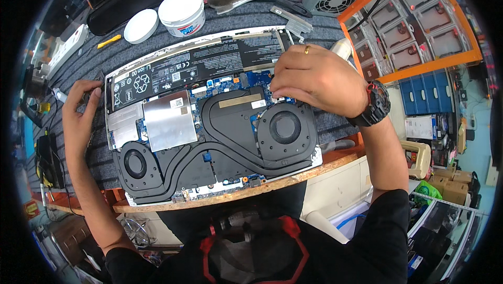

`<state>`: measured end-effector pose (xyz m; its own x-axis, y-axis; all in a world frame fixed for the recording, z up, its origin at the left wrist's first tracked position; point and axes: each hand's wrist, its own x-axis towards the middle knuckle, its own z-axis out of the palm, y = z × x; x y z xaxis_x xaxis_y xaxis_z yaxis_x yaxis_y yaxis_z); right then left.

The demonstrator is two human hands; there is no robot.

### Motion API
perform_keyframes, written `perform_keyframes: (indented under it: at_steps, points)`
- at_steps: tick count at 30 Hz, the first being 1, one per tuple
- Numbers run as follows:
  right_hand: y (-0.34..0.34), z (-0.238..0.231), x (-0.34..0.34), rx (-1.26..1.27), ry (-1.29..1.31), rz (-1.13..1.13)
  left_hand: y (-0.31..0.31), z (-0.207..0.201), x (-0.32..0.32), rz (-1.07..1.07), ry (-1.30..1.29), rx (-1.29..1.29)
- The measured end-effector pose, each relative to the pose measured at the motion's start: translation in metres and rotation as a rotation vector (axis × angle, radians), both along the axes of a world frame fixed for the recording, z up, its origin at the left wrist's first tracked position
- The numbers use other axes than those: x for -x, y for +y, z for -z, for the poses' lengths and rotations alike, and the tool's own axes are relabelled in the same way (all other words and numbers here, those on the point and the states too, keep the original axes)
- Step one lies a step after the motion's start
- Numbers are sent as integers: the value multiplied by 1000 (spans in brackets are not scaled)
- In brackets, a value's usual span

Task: The person works on the internal components of a disassembled laptop, using a screwdriver to tighten screws on the motherboard and a heat gun to apply heat to specific areas. The person also handles a small white component and manipulates internal cables.

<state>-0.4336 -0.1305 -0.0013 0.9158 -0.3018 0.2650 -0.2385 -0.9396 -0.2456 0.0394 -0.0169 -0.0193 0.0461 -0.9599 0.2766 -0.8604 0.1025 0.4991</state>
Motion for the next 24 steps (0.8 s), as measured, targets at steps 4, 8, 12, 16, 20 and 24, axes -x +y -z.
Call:
perform_keyframes:
  at_steps: [4,8,12,16,20,24]
  points:
    - [1,-2,-4,10,21,5,2,-2,-3,7,-31,37]
    - [17,-6,-4,-2,-22,103,8,-2,-10,107,-15,57]
    - [45,-12,13,-77,-33,302,11,-15,4,325,102,-70]
    - [80,-9,12,-106,-178,455,25,-23,9,564,79,-66]
    - [104,-4,21,-82,-249,541,37,-23,26,655,25,-69]
    - [125,0,21,-81,-312,610,47,-25,44,702,-101,-68]
